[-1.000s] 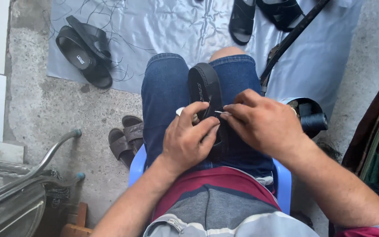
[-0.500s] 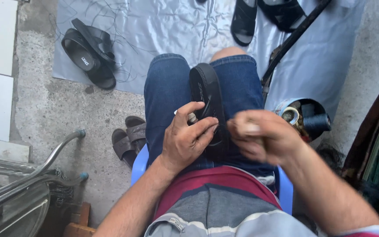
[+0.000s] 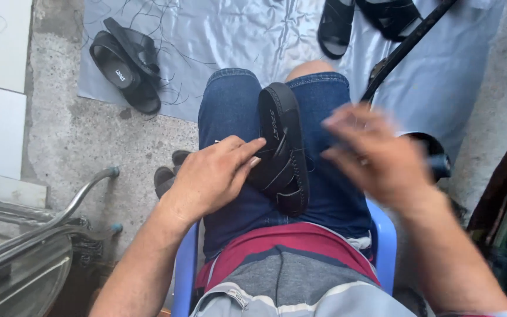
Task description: Hand-stitching the sole of a sandal to the upper part using a needle and thread.
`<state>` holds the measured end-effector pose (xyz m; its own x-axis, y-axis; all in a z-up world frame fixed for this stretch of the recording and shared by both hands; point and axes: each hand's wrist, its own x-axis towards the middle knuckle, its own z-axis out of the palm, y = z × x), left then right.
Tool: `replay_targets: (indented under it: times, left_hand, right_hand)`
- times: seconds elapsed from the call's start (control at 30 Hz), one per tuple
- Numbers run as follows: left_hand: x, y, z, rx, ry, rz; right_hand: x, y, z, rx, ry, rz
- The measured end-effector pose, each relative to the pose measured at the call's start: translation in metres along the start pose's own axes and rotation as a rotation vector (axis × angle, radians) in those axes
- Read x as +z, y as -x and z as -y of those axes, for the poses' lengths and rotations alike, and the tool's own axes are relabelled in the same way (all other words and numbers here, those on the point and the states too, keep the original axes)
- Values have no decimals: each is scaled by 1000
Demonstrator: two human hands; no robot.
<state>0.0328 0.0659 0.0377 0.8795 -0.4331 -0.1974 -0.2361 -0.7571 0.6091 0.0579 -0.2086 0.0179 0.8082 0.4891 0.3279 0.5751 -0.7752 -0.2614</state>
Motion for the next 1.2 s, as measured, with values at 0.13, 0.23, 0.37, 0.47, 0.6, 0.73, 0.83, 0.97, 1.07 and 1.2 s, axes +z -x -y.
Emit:
replay_targets:
  times: [0.13, 0.23, 0.37, 0.47, 0.6, 0.73, 0.83, 0.97, 1.07, 1.2]
  left_hand:
    - [-16, -3, -7, -5, 45, 98]
    - [-12, 2, 9, 146, 684, -11]
    - [2, 12, 39, 390, 1871, -117]
    - [-7, -4, 8, 26, 1101, -104]
    - [-7, -17, 3, 106, 502, -37]
    - [9, -17, 14, 95, 389, -40]
    - [7, -16, 16, 135, 346, -23]
    - [-3, -11, 20, 32, 507, 35]
    - [-7, 14, 41, -304, 723, -107]
    - [-17, 42, 64, -695, 340, -350]
  right_hand:
    - [20, -14, 24, 118, -400, 164]
    - [25, -25, 21, 198, -632, 127]
    - [30, -28, 19, 197, -710, 123]
    - [27, -32, 20, 235, -733, 160]
    - [24, -35, 22, 205, -764, 139]
    - [32, -29, 22, 188, -733, 115]
    - [36, -24, 20, 147, -685, 104]
    - [29, -31, 17, 187, -706, 183]
    - [-1, -44, 21, 171, -676, 409]
    - [-17, -41, 3, 66, -433, 667]
